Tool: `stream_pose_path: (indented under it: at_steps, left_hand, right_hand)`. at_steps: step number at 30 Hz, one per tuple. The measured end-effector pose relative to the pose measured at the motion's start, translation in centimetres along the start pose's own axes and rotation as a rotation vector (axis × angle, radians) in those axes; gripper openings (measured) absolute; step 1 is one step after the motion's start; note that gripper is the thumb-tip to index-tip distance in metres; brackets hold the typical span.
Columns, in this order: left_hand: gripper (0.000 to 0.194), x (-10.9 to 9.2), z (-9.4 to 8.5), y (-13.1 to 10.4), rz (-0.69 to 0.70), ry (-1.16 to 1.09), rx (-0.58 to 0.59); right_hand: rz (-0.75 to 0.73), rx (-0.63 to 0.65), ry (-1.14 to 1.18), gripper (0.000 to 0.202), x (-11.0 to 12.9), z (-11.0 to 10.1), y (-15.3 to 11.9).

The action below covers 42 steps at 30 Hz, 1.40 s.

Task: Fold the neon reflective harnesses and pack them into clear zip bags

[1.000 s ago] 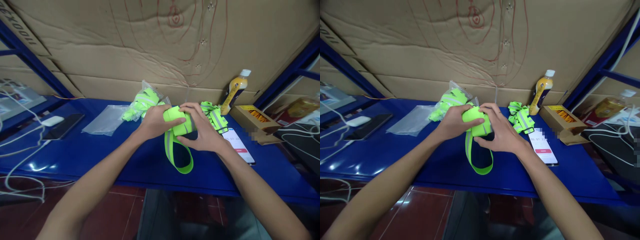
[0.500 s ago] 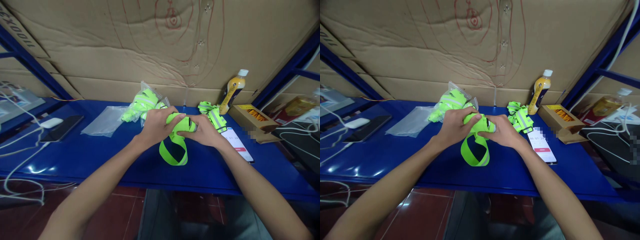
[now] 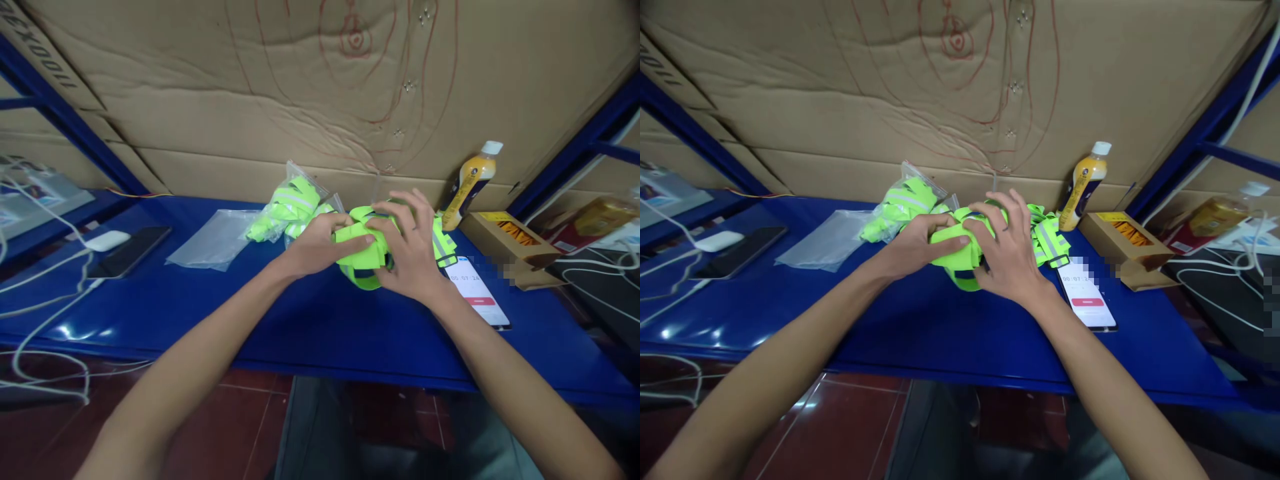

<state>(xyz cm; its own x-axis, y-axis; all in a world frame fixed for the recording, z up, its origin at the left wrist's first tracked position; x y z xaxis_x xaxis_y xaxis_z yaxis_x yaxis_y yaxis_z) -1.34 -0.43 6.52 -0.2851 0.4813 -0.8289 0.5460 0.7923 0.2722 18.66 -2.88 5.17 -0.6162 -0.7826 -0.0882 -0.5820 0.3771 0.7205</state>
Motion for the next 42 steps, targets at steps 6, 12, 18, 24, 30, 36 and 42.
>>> stream_pose_path:
  at_steps: [6,12,18,24,30,36,42]
  left_hand:
    - [0.038,0.0,-1.1,-0.3,0.143,0.534,-0.184]
    - [0.037,-0.8,-0.7,-1.2,0.277,0.724,-0.067]
    - [0.032,-1.1,0.2,-1.1,0.554,0.793,-0.161]
    - [0.029,-0.9,0.5,-0.8,0.626,0.828,-0.201]
    - [0.030,0.0,0.1,-0.6,0.572,0.734,-0.105]
    - [0.040,-1.4,0.4,-1.1,0.493,0.608,-0.171]
    - [0.033,-0.7,1.6,-1.6,0.642,0.824,-0.213]
  right_hand:
    - [0.102,0.245,0.271,0.082,-1.0,-0.5,-0.1]
    - [0.304,0.320,0.429,0.067,-2.2,-0.4,-0.2]
    - [0.436,0.348,0.764,0.054,-2.6,-1.1,0.2]
    - [0.278,0.223,0.654,0.083,-2.7,-1.2,0.0]
    - [0.145,0.114,0.559,0.052,-1.8,-0.7,0.2]
    - [0.390,0.183,0.854,0.030,-1.5,-1.4,0.6]
    - [0.342,0.557,0.957,0.053,-2.7,-2.0,0.0]
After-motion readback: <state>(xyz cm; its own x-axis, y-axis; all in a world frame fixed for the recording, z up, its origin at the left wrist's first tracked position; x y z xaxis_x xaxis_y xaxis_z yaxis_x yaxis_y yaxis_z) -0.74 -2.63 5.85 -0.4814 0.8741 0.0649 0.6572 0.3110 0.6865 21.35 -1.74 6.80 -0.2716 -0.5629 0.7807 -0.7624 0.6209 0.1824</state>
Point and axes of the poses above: each hand's wrist, its own y-axis towards the middle knuckle, its own z-axis out of the palm, x = y × z, the point moved 2 cm from there along y, towards the middle knuckle, and after that the axes turned 8 degrees about x, right-handed, at the moved point
